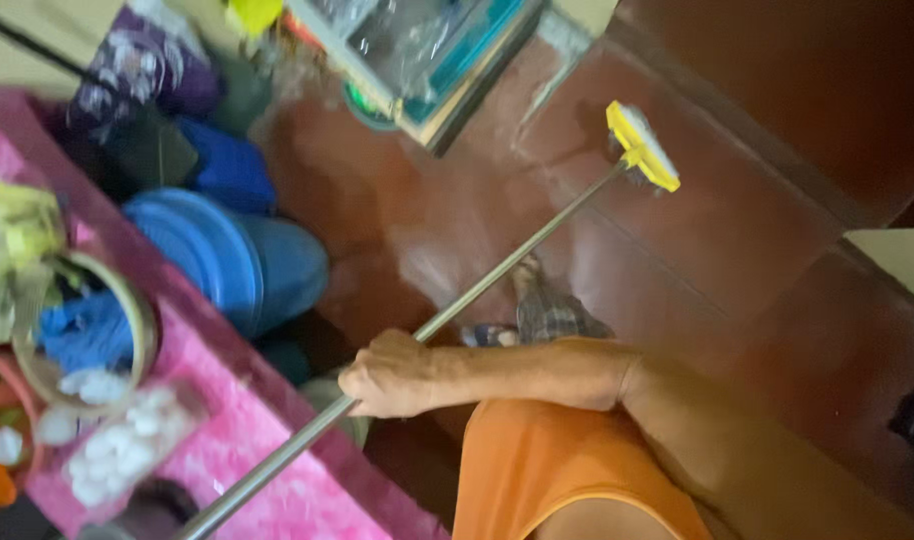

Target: The person mops a reddish-brown tiled floor using a long-handled mop with a yellow and grey head. They move the mop back and forth across the floor, navigating around a pink-covered table with stacked plastic chairs, a green mat, and a glass display cabinet. The person continues mopping different sections of the room, including near a doorway and under the table.

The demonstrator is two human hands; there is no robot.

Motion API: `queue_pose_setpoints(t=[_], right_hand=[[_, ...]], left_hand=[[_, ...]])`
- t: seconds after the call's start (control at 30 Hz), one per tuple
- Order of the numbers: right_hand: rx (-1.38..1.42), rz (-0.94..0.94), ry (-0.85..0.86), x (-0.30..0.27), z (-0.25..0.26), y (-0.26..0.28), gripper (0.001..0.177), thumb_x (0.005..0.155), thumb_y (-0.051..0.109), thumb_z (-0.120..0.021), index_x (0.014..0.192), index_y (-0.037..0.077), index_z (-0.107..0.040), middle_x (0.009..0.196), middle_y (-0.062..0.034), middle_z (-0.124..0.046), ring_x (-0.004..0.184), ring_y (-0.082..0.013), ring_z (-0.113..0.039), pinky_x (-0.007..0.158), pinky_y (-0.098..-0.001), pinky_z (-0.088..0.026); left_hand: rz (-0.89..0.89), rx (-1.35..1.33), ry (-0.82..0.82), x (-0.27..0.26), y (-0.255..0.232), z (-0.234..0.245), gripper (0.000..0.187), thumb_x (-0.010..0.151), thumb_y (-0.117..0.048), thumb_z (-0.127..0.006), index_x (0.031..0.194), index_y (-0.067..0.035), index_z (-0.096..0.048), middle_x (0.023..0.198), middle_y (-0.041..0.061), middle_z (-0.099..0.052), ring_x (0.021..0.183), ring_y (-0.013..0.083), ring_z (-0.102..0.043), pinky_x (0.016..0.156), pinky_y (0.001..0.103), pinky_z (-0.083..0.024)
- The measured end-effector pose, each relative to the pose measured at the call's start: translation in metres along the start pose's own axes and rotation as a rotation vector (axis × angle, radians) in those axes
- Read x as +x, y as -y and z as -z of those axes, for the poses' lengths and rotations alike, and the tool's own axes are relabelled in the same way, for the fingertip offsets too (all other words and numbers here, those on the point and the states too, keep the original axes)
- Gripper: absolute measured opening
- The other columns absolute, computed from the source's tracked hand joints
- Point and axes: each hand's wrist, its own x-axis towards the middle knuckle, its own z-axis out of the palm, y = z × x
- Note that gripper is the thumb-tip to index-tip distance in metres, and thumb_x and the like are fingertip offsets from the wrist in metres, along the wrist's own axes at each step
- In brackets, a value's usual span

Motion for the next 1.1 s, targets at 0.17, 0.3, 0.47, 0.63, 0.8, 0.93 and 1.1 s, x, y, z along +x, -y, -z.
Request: queue_pose_setpoints(t=[0.17,0.3,0.47,0.63,0.8,0.93,1.1], right_hand=[[-0.059,-0.055,0.020,0.018,-0.017,-0.043,0.030,0.082,0.035,-0.075,0.070,0.009,-0.068,0.061,-0.0166,-0.066,0.054,-0.0350,-0.068,0.050,-0.0503,-0.054],[0.042,-0.091,0.006,0.020,-0.028,-0.108,0.042,0.079,0.046,-0.077,0.066,0.006,-0.067,0.060,-0.0195,-0.065,0.059,-0.0393,-0.066,0.054,-0.0529,-0.052],[0.152,-0.412,0.143,0.011,-0.064,-0.220,0.028,0.080,0.038,-0.078,0.083,0.011,-0.070,0.081,-0.0147,-0.071,0.080,-0.0359,-0.070,0.070,-0.0525,-0.054],[-0.127,-0.301,0.075,-0.030,-0.055,-0.305,0.019,0.078,0.030,-0.078,0.085,0.013,-0.071,0.082,-0.0118,-0.072,0.085,-0.0371,-0.069,0.076,-0.0525,-0.054],[-0.112,-0.527,0.064,-0.087,-0.011,-0.337,0.024,0.078,0.015,-0.071,0.100,0.019,-0.079,0.099,-0.0115,-0.075,0.100,-0.0327,-0.069,0.092,-0.0518,-0.053],[-0.227,-0.523,0.090,-0.083,-0.013,-0.366,0.010,0.082,0.016,-0.072,0.089,0.014,-0.079,0.100,-0.0107,-0.076,0.108,-0.0302,-0.067,0.110,-0.0527,-0.043],[-0.145,-0.630,0.219,-0.041,-0.056,-0.370,0.015,0.083,0.023,-0.073,0.095,0.015,-0.074,0.102,-0.0116,-0.074,0.104,-0.0322,-0.066,0.095,-0.0513,-0.050]], left_hand=[[-0.038,-0.018,-0.001,0.048,-0.004,-0.004,0.045,0.088,-0.030,-0.073,0.125,-0.005,-0.072,0.107,0.011,-0.081,0.091,0.0153,-0.078,0.077,0.028,-0.061],[-0.098,-0.023,0.031,0.089,-0.005,0.005,0.046,0.088,-0.029,-0.074,0.126,-0.004,-0.072,0.106,0.012,-0.082,0.090,0.0167,-0.077,0.076,0.028,-0.061],[-0.177,-0.113,0.073,0.104,0.017,0.001,0.047,0.088,-0.028,-0.075,0.126,-0.002,-0.071,0.105,0.013,-0.082,0.088,0.0185,-0.077,0.075,0.029,-0.062],[-0.133,-0.007,0.040,0.132,-0.038,-0.034,0.044,0.086,-0.031,-0.075,0.126,-0.012,-0.075,0.097,0.017,-0.080,0.080,0.0251,-0.078,0.070,0.036,-0.062],[-0.194,0.168,0.084,0.186,-0.148,-0.070,0.036,0.091,-0.030,-0.068,0.125,-0.018,-0.075,0.084,0.022,-0.073,0.075,0.0404,-0.072,0.062,0.048,-0.055],[-0.282,-0.017,0.069,0.202,-0.158,-0.058,0.038,0.092,-0.028,-0.065,0.126,-0.011,-0.070,0.089,0.022,-0.074,0.079,0.0386,-0.075,0.065,0.047,-0.057],[-0.244,0.012,0.129,0.204,-0.113,-0.025,0.037,0.095,-0.026,-0.064,0.129,-0.014,-0.071,0.090,0.026,-0.071,0.084,0.0425,-0.072,0.068,0.050,-0.056]])
